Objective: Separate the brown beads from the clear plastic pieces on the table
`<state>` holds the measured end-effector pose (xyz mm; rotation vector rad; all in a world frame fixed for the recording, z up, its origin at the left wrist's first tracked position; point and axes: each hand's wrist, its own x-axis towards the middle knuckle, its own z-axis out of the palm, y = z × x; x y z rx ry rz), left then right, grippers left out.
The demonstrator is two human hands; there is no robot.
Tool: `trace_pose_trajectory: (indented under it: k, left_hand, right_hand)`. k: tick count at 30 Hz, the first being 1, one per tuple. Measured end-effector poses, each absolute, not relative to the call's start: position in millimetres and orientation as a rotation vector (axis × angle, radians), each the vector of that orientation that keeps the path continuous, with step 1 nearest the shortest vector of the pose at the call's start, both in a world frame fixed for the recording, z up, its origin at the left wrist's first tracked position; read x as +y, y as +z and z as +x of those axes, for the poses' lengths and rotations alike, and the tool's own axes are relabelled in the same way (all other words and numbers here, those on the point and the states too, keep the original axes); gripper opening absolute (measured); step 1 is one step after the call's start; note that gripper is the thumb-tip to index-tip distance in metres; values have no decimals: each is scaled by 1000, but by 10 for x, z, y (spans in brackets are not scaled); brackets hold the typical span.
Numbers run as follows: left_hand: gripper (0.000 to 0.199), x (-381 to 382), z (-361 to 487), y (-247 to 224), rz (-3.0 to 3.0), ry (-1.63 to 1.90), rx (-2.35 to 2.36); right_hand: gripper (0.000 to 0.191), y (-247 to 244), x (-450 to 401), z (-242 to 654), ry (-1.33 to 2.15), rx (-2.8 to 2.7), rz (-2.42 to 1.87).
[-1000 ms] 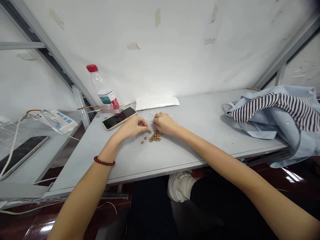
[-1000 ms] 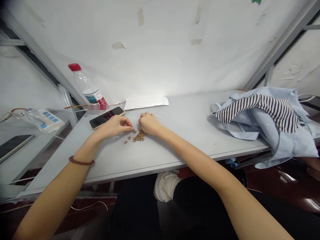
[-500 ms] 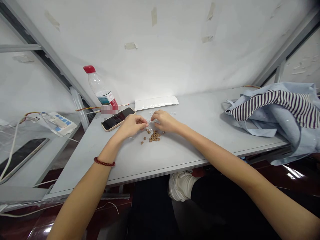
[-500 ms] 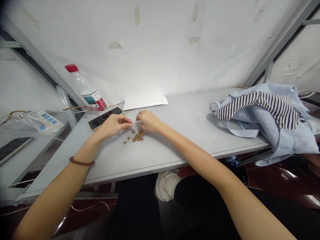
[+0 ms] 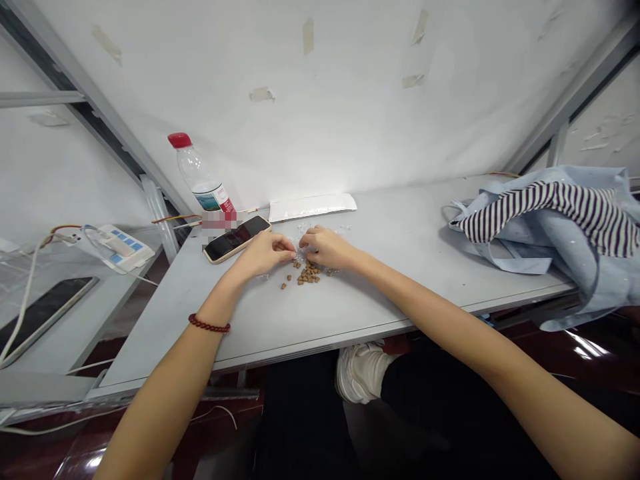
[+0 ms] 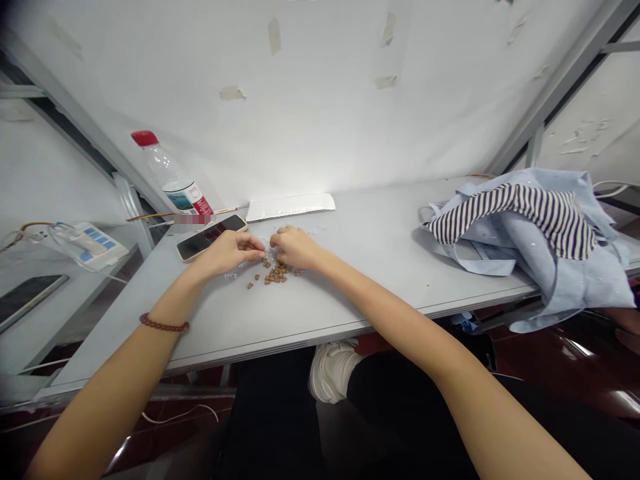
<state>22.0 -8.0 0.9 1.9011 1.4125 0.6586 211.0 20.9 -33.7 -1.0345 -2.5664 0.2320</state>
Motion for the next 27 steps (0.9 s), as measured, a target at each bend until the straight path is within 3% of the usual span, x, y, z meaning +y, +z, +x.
trace_pose_trajectory:
  k: [13,21,27]
  left_hand:
    - [17,-90,236,30,1872,673,1429]
    - [19,-44,206,-19,1935,746,1378]
    - [20,-65,220,15,1899,824,1361]
  right_hand:
    - [26,-329,211,2105,500,-2417,-969]
    - [23,-219,133,2125,959,-2101,-902]
    - [16,-217,147,2132,1003,-2030,-909]
